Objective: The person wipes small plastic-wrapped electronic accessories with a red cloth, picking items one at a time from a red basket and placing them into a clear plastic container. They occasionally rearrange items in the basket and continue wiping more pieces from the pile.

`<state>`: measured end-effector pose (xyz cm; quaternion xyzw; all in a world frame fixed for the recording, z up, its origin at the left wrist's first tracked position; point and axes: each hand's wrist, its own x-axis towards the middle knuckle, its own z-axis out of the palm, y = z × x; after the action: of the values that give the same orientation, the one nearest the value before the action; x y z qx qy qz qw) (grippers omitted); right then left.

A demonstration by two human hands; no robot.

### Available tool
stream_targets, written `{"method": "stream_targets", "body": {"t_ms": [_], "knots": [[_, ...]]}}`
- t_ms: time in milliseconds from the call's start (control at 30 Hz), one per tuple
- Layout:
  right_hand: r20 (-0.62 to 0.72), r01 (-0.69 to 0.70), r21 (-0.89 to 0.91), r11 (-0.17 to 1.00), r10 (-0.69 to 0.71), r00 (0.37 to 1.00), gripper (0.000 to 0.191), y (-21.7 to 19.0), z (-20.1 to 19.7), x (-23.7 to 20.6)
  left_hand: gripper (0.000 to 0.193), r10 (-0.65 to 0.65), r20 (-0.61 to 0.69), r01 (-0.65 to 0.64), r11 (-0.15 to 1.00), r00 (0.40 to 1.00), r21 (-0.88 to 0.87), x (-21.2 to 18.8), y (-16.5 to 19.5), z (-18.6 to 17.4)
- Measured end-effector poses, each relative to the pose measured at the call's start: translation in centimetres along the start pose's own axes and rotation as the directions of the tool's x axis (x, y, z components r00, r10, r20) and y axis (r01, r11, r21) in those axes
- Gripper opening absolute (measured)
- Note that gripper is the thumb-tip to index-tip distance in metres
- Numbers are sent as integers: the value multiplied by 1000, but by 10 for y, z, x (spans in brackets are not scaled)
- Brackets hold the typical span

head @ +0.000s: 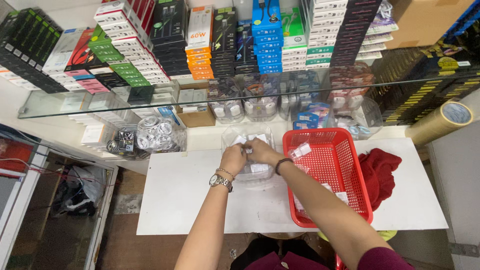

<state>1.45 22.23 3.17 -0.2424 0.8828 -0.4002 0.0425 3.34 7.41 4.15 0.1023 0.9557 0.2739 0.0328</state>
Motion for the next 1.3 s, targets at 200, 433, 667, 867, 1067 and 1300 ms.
{"method": "stream_targets", "body": {"t_ms": [200,433,667,867,1067,1300], "knots": [[-233,-231,296,927,304,924,34,65,-111,-76,21,81,-173,-146,901,982,-408,-1,86,9],[250,-536,73,841,504,826,35,120,-104,-190,27,290,159,-189,868,944,-460,-12,115,104],[176,-444,-28,895,442,879,21,119,-43,-214,27,278,205,-154,867,938,-474,-15,99,140],[117,-416,162,895,401,908,19,104,-121,-194,49,463,523,29,728,716,-685,-7,105,130],[-151,-296,500,814,418,896,30,58,-163,-192,41,210,641,460,539,738,-706,-6,125,124],[-370,-257,75,964,266,890,20,10,-151,-178,37,-5,623,590,326,782,-738,1,138,115]]}}
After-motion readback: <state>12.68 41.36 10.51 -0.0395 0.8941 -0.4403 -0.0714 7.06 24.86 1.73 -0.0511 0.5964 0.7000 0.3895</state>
